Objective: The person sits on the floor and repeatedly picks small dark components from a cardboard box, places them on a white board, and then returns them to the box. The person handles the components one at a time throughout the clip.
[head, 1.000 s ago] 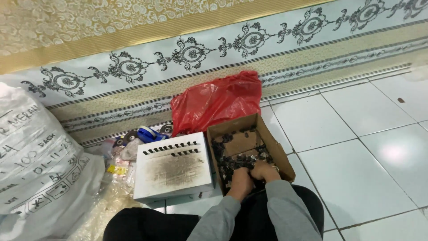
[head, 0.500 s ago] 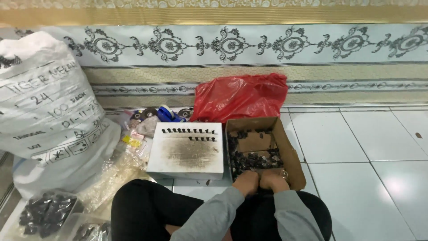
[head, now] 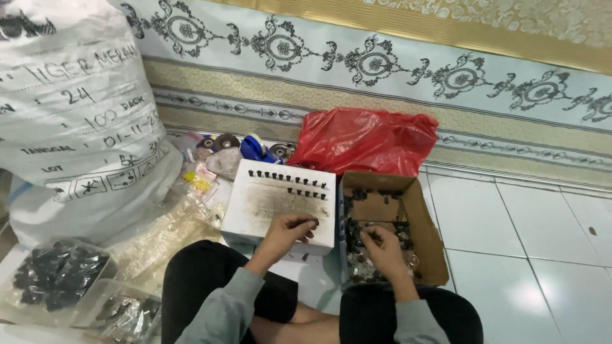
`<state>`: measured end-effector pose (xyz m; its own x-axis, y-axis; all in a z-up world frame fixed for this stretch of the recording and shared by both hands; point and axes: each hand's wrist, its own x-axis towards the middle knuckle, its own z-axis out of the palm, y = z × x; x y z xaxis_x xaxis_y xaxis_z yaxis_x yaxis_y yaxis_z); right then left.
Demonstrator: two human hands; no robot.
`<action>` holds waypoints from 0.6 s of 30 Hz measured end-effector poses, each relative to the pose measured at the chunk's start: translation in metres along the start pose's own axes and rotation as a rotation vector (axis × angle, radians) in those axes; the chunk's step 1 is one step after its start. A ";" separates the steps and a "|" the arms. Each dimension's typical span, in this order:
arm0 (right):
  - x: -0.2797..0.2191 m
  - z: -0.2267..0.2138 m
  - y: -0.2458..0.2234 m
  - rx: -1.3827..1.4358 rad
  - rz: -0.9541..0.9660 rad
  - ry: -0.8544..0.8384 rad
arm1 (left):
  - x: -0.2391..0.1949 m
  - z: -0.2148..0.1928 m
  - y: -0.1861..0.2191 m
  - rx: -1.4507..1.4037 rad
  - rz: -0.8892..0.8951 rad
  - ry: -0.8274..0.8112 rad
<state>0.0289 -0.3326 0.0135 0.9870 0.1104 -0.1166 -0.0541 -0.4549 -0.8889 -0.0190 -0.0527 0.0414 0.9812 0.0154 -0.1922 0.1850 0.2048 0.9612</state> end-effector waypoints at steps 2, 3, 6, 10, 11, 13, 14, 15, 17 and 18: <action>-0.013 0.030 -0.028 0.086 -0.034 0.001 | 0.006 -0.014 -0.019 -0.100 0.034 0.026; -0.019 0.045 -0.042 0.185 -0.079 0.006 | 0.009 -0.020 -0.028 -0.186 0.077 0.054; -0.019 0.076 -0.057 0.209 -0.120 0.001 | 0.009 -0.028 -0.027 -0.223 0.097 0.028; -0.013 0.100 -0.078 0.187 -0.139 0.014 | 0.016 -0.034 -0.037 -0.224 0.093 0.027; -0.009 0.104 -0.077 0.187 -0.186 0.031 | 0.018 -0.037 -0.037 -0.232 0.096 0.025; -0.006 0.110 -0.076 0.174 -0.225 0.035 | 0.016 -0.037 -0.035 -0.257 0.091 0.033; -0.003 0.113 -0.077 0.172 -0.255 0.038 | 0.016 -0.038 -0.033 -0.254 0.103 0.019; -0.002 0.115 -0.078 0.170 -0.286 0.040 | 0.015 -0.038 -0.030 -0.250 0.114 0.005; -0.003 0.118 -0.083 0.149 -0.292 0.024 | 0.015 -0.037 -0.032 -0.243 0.132 0.016; -0.004 0.119 -0.085 0.136 -0.298 0.032 | 0.016 -0.036 -0.032 -0.223 0.150 0.005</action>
<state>0.0119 -0.1894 0.0375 0.9665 0.1923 0.1701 0.2207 -0.2844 -0.9329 -0.0110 -0.0239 0.0010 0.9964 0.0669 -0.0520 0.0200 0.4105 0.9116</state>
